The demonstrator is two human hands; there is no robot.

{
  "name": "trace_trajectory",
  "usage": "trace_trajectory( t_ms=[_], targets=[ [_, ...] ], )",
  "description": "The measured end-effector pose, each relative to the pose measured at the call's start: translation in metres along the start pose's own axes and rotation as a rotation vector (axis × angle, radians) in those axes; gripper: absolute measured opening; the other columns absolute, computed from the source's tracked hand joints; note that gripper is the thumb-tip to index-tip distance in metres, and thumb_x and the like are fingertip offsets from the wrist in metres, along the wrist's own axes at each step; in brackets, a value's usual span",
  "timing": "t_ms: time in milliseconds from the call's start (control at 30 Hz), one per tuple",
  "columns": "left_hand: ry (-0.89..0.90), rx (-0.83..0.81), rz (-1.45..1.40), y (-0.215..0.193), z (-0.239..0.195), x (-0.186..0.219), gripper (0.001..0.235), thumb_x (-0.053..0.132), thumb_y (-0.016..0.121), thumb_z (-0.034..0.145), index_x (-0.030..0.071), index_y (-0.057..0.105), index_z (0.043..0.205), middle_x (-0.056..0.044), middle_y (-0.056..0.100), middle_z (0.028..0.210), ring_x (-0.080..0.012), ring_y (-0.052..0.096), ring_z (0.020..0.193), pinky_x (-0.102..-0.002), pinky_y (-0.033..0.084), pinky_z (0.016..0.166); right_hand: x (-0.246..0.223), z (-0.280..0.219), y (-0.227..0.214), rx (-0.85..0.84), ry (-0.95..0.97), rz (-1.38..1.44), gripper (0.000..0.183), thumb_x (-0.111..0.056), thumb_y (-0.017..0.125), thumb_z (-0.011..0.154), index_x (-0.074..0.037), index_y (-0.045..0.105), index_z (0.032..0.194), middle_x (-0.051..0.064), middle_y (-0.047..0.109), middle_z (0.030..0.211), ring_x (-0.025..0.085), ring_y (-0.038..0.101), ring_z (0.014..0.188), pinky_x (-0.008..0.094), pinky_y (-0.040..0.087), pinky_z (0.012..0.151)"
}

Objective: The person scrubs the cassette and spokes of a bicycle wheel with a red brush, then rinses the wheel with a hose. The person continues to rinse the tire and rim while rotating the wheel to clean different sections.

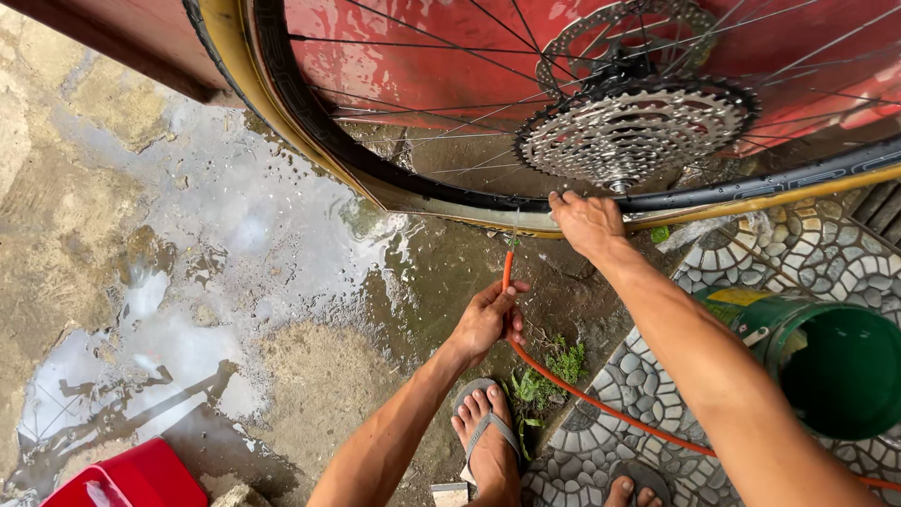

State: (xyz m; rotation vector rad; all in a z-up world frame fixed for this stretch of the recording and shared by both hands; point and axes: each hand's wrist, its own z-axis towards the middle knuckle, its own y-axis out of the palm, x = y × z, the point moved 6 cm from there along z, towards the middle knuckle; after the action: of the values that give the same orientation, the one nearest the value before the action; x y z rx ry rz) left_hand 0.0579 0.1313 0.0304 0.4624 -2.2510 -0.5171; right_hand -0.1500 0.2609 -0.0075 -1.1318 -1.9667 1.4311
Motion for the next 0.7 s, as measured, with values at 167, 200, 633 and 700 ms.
trace_trajectory(
  t_ms=[167, 200, 633, 700],
  targets=[
    [-0.022, 0.025, 0.002, -0.007, 0.002, 0.002, 0.036, 0.029, 0.039, 0.111, 0.004, 0.056, 0.131, -0.005, 0.056, 0.069, -0.0157, 0.057, 0.055, -0.037, 0.059, 0.061, -0.006, -0.002, -0.005, 0.034, -0.069, -0.063, 0.039, -0.021, 0.051, 0.103, -0.013, 0.057, 0.142, 0.01, 0.069, 0.103, 0.029, 0.074, 0.079, 0.045, 0.06, 0.068],
    [-0.034, 0.038, -0.002, -0.009, 0.002, 0.002, 0.036, 0.029, 0.04, 0.111, 0.004, 0.056, 0.131, -0.005, 0.056, 0.068, -0.0157, 0.057, 0.054, -0.037, 0.059, 0.06, -0.006, -0.005, -0.008, 0.07, -0.084, -0.056, 0.036, -0.02, 0.051, 0.104, -0.014, 0.059, 0.138, 0.009, 0.068, 0.102, 0.029, 0.074, 0.076, 0.045, 0.06, 0.066],
    [-0.015, 0.076, 0.006, -0.021, -0.004, -0.006, 0.033, 0.028, 0.043, 0.109, 0.006, 0.058, 0.128, -0.005, 0.06, 0.068, -0.0144, 0.057, 0.053, -0.034, 0.058, 0.057, 0.018, -0.078, -0.018, 0.363, 0.123, 0.691, 0.016, -0.022, 0.068, 0.101, -0.011, 0.073, 0.112, 0.009, 0.076, 0.099, 0.028, 0.073, 0.084, 0.041, 0.058, 0.074],
    [-0.028, 0.069, 0.037, -0.021, -0.002, -0.005, 0.032, 0.028, 0.044, 0.109, 0.006, 0.059, 0.127, -0.004, 0.06, 0.068, -0.0145, 0.058, 0.053, -0.033, 0.057, 0.057, 0.036, -0.105, 0.0, 0.169, 0.286, 0.885, 0.017, -0.02, 0.065, 0.102, -0.014, 0.073, 0.116, 0.005, 0.078, 0.099, 0.025, 0.075, 0.08, 0.039, 0.059, 0.073]
  ],
)
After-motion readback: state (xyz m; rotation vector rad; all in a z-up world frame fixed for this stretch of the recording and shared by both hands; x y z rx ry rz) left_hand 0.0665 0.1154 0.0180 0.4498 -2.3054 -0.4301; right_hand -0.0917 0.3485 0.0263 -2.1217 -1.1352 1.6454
